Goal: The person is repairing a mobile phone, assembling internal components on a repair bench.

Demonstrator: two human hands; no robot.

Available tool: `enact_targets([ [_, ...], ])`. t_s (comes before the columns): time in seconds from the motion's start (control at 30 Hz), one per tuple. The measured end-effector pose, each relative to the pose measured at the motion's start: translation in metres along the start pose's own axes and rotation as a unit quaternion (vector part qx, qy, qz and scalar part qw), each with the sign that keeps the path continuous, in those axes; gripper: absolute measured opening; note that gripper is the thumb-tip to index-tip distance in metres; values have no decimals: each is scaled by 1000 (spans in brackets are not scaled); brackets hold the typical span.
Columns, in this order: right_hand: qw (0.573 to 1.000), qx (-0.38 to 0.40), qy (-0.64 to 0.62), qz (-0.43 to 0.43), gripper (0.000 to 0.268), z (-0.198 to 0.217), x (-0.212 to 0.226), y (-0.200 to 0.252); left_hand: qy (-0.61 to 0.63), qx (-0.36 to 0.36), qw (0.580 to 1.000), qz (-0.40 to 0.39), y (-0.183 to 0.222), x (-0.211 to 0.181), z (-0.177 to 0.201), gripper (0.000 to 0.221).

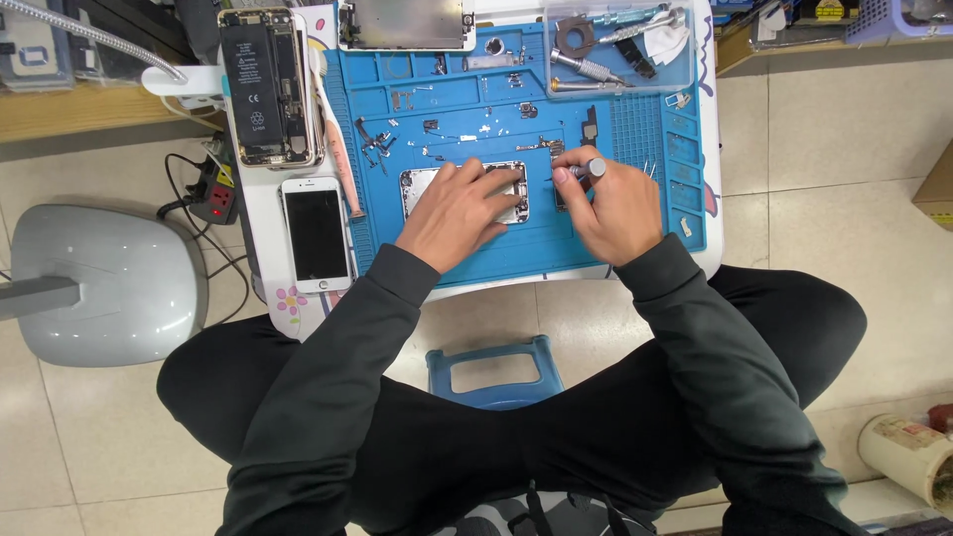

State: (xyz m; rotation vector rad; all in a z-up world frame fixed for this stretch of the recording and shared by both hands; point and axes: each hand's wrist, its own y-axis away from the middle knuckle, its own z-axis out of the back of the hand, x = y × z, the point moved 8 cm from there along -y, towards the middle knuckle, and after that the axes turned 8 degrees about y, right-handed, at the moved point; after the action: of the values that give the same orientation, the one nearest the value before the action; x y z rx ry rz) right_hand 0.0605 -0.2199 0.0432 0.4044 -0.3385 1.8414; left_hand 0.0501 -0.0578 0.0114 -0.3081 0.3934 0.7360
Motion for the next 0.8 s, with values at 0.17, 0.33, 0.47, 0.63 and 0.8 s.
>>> enact_targets([
  [0.17,994,-41,-99,-2,19,-8,3,-4,-6,-2,1000,0,-3,2,3,33],
  [0.33,989,-46,-139,-9,17,-22,1,-11,2,5,1000,-4,-3,8,-1,35],
  [0.47,995,-41,-93,10,16,-23,7,-16,3,2,1000,-14,-3,6,4,34],
  [0.63,998,-20,-53,20,14,-19,12,-24,14,-2,1000,-14,-3,6,3,34],
  [0.8,999,14,22,43,16,-22,21,-31,-7,-3,1000,-11,-2,10,3,35],
])
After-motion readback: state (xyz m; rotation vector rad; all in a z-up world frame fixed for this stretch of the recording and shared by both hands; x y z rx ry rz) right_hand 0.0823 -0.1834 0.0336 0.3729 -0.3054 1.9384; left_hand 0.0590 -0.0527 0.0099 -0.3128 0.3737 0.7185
